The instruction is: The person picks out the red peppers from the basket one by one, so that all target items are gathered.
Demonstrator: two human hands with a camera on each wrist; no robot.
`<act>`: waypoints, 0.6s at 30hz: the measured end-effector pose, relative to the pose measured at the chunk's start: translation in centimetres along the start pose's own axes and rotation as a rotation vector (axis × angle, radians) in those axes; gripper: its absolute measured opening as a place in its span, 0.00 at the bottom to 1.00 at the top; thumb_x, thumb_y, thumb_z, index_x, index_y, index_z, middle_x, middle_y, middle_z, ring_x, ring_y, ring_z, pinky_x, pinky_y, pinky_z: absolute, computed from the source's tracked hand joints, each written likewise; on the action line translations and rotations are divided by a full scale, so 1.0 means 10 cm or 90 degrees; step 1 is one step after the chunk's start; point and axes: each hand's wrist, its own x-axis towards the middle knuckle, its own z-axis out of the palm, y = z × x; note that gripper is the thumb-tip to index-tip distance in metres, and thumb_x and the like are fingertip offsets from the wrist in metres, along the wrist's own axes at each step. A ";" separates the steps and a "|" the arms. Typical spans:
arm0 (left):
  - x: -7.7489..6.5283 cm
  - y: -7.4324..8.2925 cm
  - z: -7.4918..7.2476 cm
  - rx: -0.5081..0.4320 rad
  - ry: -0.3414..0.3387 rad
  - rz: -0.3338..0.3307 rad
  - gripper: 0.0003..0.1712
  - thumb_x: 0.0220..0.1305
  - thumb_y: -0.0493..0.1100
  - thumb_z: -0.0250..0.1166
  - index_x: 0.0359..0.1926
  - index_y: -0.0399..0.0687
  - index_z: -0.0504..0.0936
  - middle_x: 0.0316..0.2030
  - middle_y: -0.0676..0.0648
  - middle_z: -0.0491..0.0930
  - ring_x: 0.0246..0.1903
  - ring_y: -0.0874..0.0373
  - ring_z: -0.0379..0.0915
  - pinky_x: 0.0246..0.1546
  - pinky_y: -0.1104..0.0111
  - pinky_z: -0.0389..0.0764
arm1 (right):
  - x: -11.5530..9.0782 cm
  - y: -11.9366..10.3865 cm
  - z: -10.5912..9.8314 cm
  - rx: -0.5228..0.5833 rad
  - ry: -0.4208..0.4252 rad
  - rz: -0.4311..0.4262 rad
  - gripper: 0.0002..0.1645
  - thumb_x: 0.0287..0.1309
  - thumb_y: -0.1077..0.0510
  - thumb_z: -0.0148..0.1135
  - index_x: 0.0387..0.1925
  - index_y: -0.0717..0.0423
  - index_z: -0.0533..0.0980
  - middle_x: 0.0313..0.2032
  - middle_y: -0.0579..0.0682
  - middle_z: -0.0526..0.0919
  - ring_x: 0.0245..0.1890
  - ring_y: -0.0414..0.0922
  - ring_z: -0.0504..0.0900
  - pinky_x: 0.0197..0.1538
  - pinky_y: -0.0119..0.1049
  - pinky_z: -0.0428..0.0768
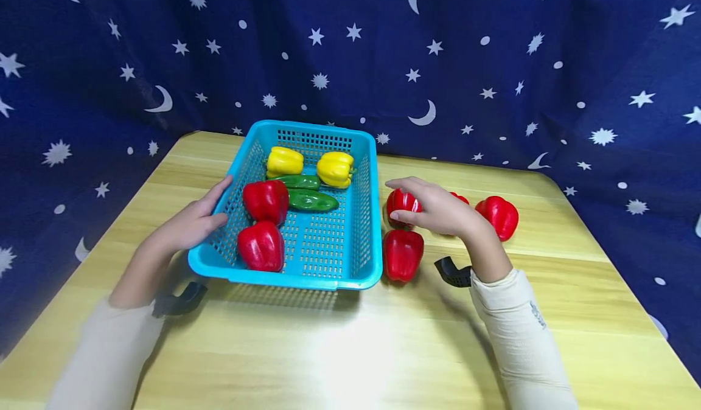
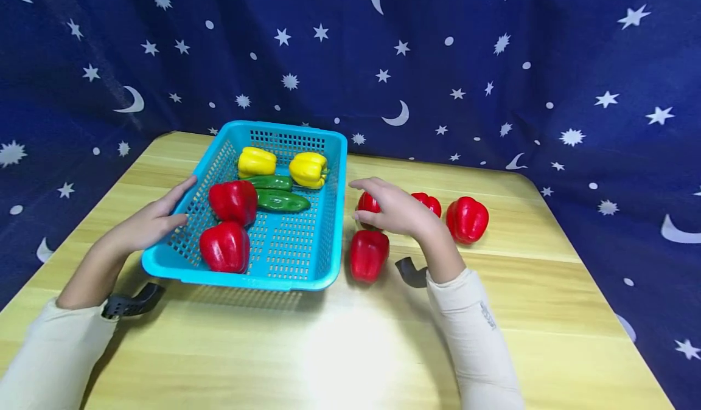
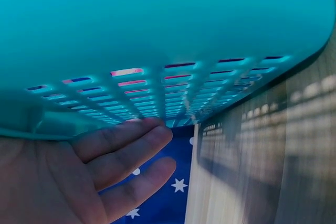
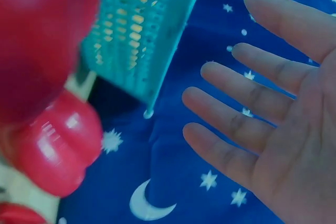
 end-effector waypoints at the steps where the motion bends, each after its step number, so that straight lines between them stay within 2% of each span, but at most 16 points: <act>1: 0.01 0.00 0.00 -0.002 0.000 0.001 0.40 0.63 0.34 0.43 0.71 0.43 0.32 0.66 0.27 0.46 0.56 0.27 0.61 0.50 0.42 0.69 | 0.04 -0.04 -0.02 -0.003 -0.002 -0.004 0.34 0.55 0.52 0.60 0.62 0.56 0.63 0.59 0.57 0.68 0.58 0.54 0.68 0.58 0.51 0.71; 9: 0.01 -0.02 -0.01 0.011 0.008 -0.002 0.39 0.64 0.34 0.43 0.71 0.41 0.34 0.66 0.27 0.48 0.56 0.29 0.62 0.53 0.43 0.68 | 0.53 -0.54 -0.16 -0.060 -0.057 -0.070 0.36 0.56 0.50 0.59 0.64 0.55 0.61 0.62 0.55 0.65 0.61 0.52 0.65 0.62 0.48 0.67; 14: 0.02 -0.02 -0.01 -0.014 0.001 -0.007 0.39 0.64 0.35 0.43 0.71 0.43 0.33 0.66 0.27 0.48 0.52 0.31 0.68 0.47 0.47 0.75 | 0.77 -0.83 -0.25 -0.080 -0.059 -0.097 0.34 0.56 0.51 0.59 0.63 0.52 0.62 0.62 0.52 0.66 0.61 0.49 0.65 0.62 0.46 0.68; 18: 0.03 -0.01 -0.01 -0.036 -0.004 -0.013 0.40 0.63 0.36 0.44 0.71 0.45 0.33 0.66 0.27 0.49 0.49 0.34 0.72 0.42 0.51 0.79 | 0.95 -1.04 -0.20 -0.090 -0.071 -0.137 0.33 0.57 0.50 0.58 0.63 0.51 0.62 0.62 0.51 0.67 0.60 0.48 0.66 0.61 0.43 0.68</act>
